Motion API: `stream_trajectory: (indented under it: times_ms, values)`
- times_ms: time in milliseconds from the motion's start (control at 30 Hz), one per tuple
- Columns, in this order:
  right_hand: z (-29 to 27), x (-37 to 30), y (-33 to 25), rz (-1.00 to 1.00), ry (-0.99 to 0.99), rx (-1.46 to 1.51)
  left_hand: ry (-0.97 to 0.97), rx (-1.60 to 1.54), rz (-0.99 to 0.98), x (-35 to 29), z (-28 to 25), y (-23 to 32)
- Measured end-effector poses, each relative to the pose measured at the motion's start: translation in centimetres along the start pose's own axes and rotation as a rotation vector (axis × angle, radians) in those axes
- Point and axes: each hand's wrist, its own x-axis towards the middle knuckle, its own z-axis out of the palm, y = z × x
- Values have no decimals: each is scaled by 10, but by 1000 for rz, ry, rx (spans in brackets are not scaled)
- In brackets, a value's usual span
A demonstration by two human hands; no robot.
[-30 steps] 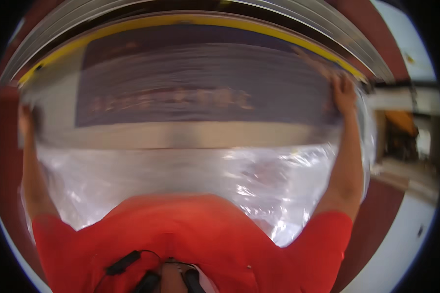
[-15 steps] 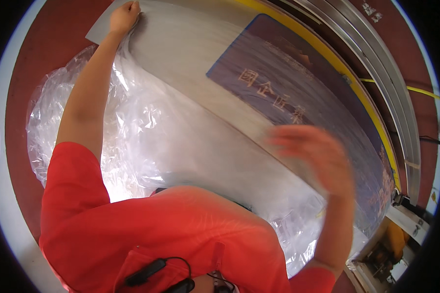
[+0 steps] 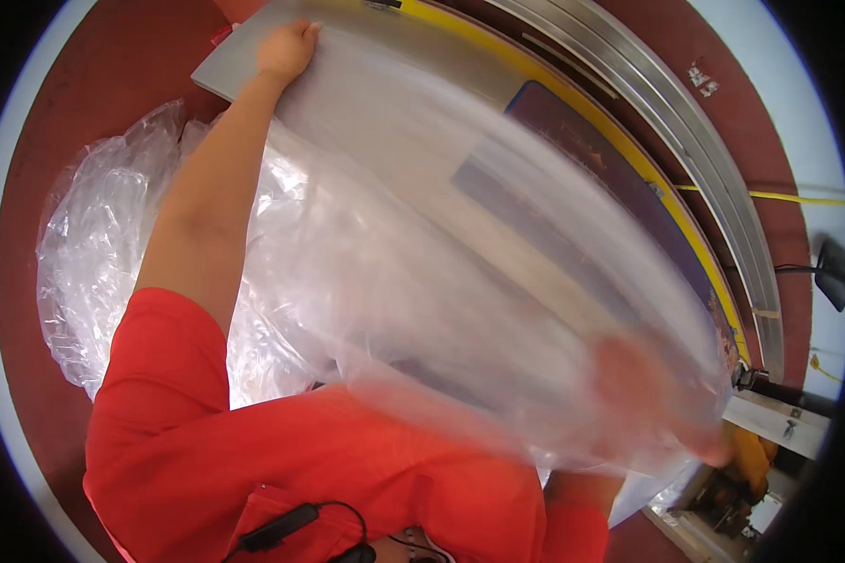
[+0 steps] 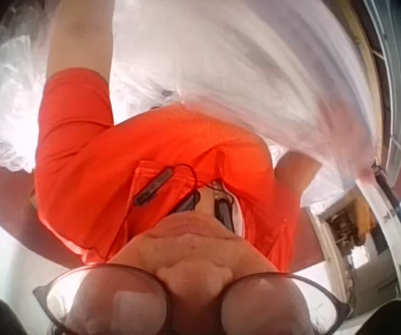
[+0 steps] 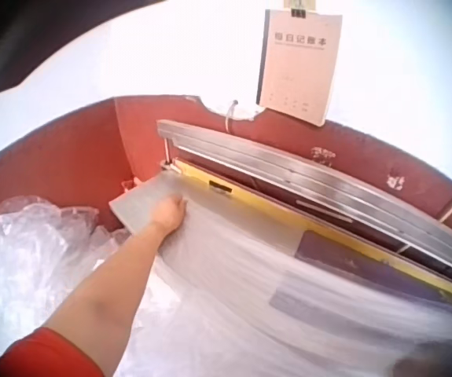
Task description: The person wraps a large rectangular object with a clear plastic sheet. They repeatedly pull the plastic over the object, smooth it down, and fold the edges to secure the wrapping.
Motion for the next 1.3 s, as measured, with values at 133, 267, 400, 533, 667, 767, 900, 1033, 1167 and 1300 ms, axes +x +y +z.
stream_trajectory:
  times_ms: [133, 267, 400, 533, 667, 767, 900, 1033, 1167, 1300]
  values:
    - [-44, -178, 69, 271, 701, -95, 25, 22, 46, 4, 5, 8]
    - [-51, -326, 137, 482, 1263, -350, 47, 204, 139, 16, 26, -16]
    - [-37, -414, 203, 619, 1457, -723, 122, 151, 361, 17, 26, -39]
    - [0, -446, 269, 556, 2164, -332, -35, 259, 343, 32, 45, -24]
    - [0, -391, 345, 718, 2110, -185, -126, 260, 456, 126, 67, -110]
    - [-35, -428, 328, 1291, 1758, -745, -59, 348, 198, 123, 81, -83]
    - [-94, -445, 166, 1655, 1641, -980, 76, 390, -3, 79, 90, -56]
    - [-83, -348, 90, 854, 1359, -2141, 31, 577, 316, 75, 82, -57]
    - [-95, -269, 207, 771, 771, -1670, 44, 522, 265, 96, 68, -112]
    - [-117, -279, 259, 1023, 1087, -834, 7, 333, 169, 76, 81, -56]
